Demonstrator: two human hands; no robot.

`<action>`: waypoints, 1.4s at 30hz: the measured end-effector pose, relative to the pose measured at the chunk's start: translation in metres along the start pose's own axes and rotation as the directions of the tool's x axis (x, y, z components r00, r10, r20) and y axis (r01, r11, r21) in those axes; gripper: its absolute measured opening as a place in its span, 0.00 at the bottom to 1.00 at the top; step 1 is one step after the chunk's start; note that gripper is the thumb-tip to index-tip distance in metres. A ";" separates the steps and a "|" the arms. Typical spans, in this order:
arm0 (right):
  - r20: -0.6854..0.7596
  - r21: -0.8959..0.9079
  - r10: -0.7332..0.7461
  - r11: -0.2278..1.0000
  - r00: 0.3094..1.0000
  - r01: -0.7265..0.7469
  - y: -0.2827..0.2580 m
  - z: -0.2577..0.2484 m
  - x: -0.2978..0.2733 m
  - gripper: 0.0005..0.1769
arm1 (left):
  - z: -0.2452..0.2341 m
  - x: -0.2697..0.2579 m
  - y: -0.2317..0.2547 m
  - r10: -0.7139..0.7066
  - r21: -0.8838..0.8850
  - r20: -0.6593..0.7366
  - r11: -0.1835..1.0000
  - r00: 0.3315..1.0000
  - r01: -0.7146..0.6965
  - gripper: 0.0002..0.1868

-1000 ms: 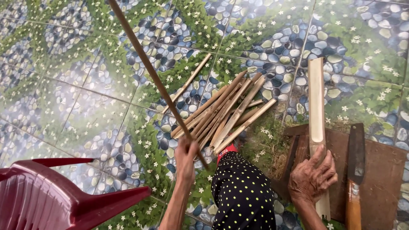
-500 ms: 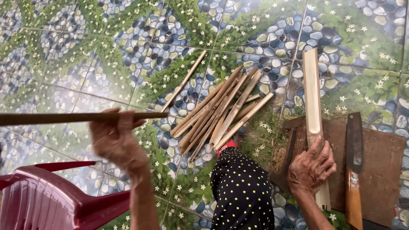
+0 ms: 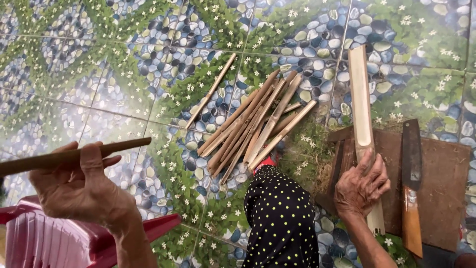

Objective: Splitting bamboo stalks into thin strips and shaving them smooth using a knife on a wooden block.

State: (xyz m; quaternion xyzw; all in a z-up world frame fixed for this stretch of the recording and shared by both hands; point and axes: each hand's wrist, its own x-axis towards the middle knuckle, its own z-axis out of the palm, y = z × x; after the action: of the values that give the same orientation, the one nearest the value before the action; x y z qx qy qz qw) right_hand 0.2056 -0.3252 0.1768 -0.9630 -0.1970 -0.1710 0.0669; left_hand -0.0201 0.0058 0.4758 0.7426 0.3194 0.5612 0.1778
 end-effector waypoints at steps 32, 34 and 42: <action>-0.168 0.069 -0.020 0.997 0.986 0.032 0.004 0.018 0.003 0.33 | 0.059 -0.054 -0.030 -0.132 -0.165 -0.092 0.980 0.987 0.116 0.12; -0.169 0.073 -0.026 0.997 0.985 0.039 0.005 0.018 0.000 0.33 | 0.062 -0.055 -0.035 -0.159 -0.165 -0.088 0.976 0.983 0.143 0.11; -0.157 0.110 -0.026 0.993 0.987 0.044 0.000 0.005 0.000 0.35 | 0.058 -0.071 -0.053 -0.286 -0.110 -0.054 0.954 0.957 0.279 0.10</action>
State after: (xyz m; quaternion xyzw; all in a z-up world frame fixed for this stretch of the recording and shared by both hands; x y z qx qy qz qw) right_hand 0.2072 -0.3238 0.1719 -0.9379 -0.2176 -0.2351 0.1335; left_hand 0.0083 0.0022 0.3738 0.6592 0.3997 0.5709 0.2823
